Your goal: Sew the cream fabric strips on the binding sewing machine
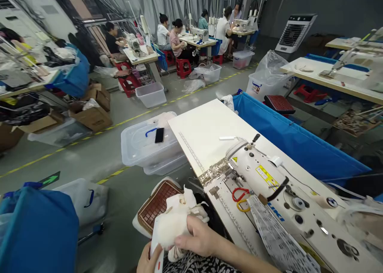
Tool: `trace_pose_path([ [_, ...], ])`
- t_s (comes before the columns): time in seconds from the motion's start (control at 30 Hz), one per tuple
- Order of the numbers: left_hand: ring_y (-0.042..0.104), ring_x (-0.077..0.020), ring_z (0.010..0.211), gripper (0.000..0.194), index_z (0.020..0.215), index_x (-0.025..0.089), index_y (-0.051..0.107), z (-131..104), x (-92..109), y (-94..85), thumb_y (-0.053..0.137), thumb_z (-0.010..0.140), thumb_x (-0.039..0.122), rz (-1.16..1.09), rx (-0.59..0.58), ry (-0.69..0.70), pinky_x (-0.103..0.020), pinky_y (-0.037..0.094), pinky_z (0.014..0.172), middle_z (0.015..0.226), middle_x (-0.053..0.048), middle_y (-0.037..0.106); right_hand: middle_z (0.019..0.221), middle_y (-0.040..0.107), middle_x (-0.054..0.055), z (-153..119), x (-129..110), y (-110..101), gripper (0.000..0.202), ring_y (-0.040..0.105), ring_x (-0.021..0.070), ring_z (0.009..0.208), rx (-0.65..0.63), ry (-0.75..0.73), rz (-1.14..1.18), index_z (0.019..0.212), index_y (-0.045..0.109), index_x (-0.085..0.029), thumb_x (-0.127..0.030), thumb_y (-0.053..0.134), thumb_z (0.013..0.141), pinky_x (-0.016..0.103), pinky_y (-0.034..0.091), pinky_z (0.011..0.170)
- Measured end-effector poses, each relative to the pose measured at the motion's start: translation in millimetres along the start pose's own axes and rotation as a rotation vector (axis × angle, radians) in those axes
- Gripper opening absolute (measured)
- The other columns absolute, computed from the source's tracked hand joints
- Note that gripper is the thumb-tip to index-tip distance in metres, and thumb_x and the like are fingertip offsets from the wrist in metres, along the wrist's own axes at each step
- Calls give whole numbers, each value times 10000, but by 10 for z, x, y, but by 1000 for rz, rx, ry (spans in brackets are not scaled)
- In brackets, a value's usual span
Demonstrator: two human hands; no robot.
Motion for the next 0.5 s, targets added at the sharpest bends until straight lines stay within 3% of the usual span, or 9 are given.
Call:
trace_pose_path([
  [0.13, 695, -400, 831, 734, 940, 174, 661, 48, 56, -1, 535, 604, 813, 51, 12, 18, -453, 560, 687, 851, -136, 711, 946, 736, 85, 69, -23, -62, 448, 677, 211, 836, -2, 6, 10, 1092, 691, -118, -483, 706, 833, 302, 515, 785],
  [0.27, 688, -411, 889, 671, 840, 190, 629, 173, 378, -8, 491, 539, 774, 169, 98, 195, -469, 565, 768, 838, -134, 708, 916, 739, 90, 99, -50, -151, 498, 686, 218, 826, 35, 25, 5, 1150, 651, -106, -501, 702, 851, 327, 519, 810],
  [0.37, 674, -380, 962, 662, 861, 189, 615, 383, 868, -55, 483, 549, 758, 189, 109, 301, -436, 545, 867, 915, -135, 714, 898, 743, 97, 156, -68, -219, 553, 693, 228, 827, 58, 26, 2, 1144, 641, -106, -567, 696, 844, 334, 524, 800],
  [0.5, 667, -346, 923, 687, 916, 165, 614, 867, 1862, -154, 522, 649, 792, 277, 90, 443, -400, 520, 822, 947, -137, 706, 969, 747, 128, 290, -118, -324, 630, 702, 255, 889, 101, 4, -12, 1198, 613, -103, -618, 683, 842, 349, 529, 812],
])
Point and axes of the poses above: each hand's wrist, its own z-axis towards the middle knuckle, its own y-axis out of the palm, x = y × z, the point moved 2 cm from there along z, towards the middle knuckle
